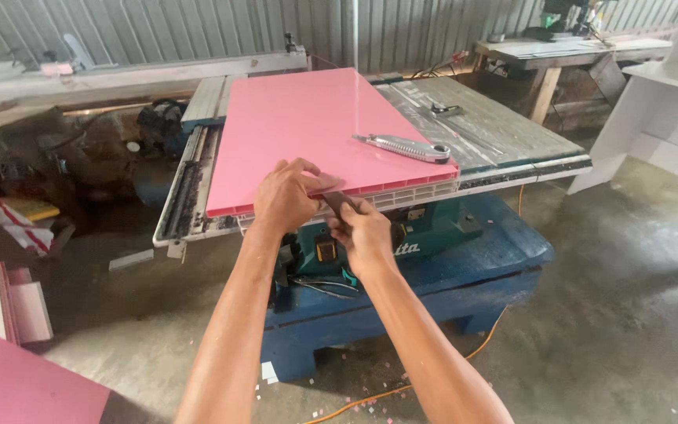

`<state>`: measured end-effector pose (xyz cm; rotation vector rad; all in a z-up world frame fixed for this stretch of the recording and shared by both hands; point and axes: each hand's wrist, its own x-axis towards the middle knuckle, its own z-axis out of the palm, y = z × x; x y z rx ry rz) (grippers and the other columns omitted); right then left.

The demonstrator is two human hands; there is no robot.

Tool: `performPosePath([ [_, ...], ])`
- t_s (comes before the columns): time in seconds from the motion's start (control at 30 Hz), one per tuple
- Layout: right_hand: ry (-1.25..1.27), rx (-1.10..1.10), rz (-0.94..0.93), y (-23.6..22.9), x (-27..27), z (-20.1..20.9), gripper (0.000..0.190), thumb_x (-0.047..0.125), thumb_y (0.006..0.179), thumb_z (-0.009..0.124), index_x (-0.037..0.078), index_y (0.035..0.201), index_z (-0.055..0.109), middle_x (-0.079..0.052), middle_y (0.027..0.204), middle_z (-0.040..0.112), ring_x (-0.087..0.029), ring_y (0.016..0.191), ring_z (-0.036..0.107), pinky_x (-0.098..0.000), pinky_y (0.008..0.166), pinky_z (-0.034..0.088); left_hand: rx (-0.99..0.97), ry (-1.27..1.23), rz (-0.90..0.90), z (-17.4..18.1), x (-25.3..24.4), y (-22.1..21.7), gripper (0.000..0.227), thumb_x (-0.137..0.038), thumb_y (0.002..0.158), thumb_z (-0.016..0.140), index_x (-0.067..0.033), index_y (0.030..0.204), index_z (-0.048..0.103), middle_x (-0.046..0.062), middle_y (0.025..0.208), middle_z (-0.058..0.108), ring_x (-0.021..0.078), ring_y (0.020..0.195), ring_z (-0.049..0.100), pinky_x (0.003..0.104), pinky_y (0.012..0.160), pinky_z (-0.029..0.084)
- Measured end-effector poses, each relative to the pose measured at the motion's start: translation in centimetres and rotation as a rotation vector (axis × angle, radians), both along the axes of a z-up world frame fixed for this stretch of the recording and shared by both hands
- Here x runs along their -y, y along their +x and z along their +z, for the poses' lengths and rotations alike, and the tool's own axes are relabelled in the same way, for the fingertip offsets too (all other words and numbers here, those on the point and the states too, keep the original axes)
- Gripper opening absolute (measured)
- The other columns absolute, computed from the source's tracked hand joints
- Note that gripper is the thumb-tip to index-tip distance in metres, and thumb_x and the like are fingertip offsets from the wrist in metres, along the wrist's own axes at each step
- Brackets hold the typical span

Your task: The person positions a pink plastic sheet on a table saw and uses pliers and a utility knife to trim and deburr the edges. The person repeatedly adjusts the sheet and uses tools to remove small fragments along the cut edge.

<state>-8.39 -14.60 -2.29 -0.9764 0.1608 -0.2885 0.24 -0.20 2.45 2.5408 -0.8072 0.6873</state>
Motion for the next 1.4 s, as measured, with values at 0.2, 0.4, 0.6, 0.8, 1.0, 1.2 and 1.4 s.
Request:
performPosePath([
  [0.2,0.009,0.006,-0.014,2.1,0.1,-1.5,0.015,0.011,0.100,0.061,0.005,0.112,0.067,-0.017,0.082,0.071,-0.022,0.069,0.073,-0.0299,0.059,0.062,0.037,-0.022,-0.038,-0.1,0.4,0.4,0.029,-0.032,0.065,0.079,-0.0437,0.092,0.080,-0.013,0.113,0.068,0.0225,0.107,0.066,0.039,0.091,0.059],
  [0.4,0.042,-0.018,-0.021,0.0,-0.6,-0.1,0.018,0.010,0.101,0.059,0.001,0.116,0.064,-0.015,0.083,0.067,-0.021,0.070,0.070,-0.0301,0.060,0.059,0.033,-0.043,-0.036,0.0,0.2,0.3,0.030,-0.028,0.067,0.077,-0.0421,0.093,0.081,-0.010,0.116,0.069,0.0258,0.108,0.066,0.040,0.095,0.059],
  [0.6,0.053,0.005,-0.019,0.8,-0.4,-0.6,0.015,0.010,0.102,0.061,0.001,0.112,0.067,-0.018,0.083,0.069,-0.022,0.071,0.072,-0.0289,0.059,0.058,0.005,-0.049,-0.009,0.9,0.1,-0.8,0.031,-0.028,0.066,0.078,-0.0411,0.094,0.081,-0.011,0.115,0.069,0.0245,0.110,0.065,0.040,0.096,0.059],
  [0.8,0.077,0.004,-0.028,0.4,-0.3,0.2,0.011,0.008,0.099,0.064,0.003,0.108,0.068,-0.016,0.083,0.070,-0.023,0.070,0.073,-0.0306,0.061,0.060,-0.031,-0.069,-0.004,1.4,0.1,-1.7,0.029,-0.025,0.070,0.077,-0.0369,0.096,0.083,-0.008,0.119,0.068,0.0267,0.114,0.064,0.043,0.098,0.058],
  [1.0,0.110,-0.016,-0.066,2.2,-1.4,-0.5,0.009,0.009,0.098,0.063,0.005,0.105,0.068,-0.011,0.079,0.069,-0.019,0.066,0.072,-0.0283,0.060,0.060,0.103,-0.033,-0.030,0.4,0.0,-0.8,0.030,-0.024,0.068,0.073,-0.0432,0.089,0.081,-0.013,0.116,0.065,0.0227,0.107,0.065,0.038,0.089,0.060],
  [1.2,0.092,-0.049,-0.095,2.2,-2.0,-0.5,0.010,0.009,0.096,0.065,0.006,0.104,0.070,-0.009,0.077,0.066,-0.019,0.065,0.071,-0.0292,0.059,0.060,0.121,-0.041,-0.074,0.1,-0.2,-1.0,0.041,-0.021,0.065,0.073,-0.0470,0.096,0.080,-0.009,0.112,0.066,0.0273,0.105,0.067,0.042,0.092,0.060],
  [1.4,0.053,-0.045,-0.070,0.0,-1.8,0.6,0.016,0.008,0.099,0.062,0.005,0.112,0.069,-0.010,0.080,0.066,-0.017,0.064,0.069,-0.0257,0.054,0.058,0.089,-0.072,-0.078,0.7,-0.3,-1.9,0.040,-0.018,0.070,0.071,-0.0420,0.100,0.081,-0.004,0.112,0.068,0.0332,0.105,0.066,0.046,0.091,0.058],
])
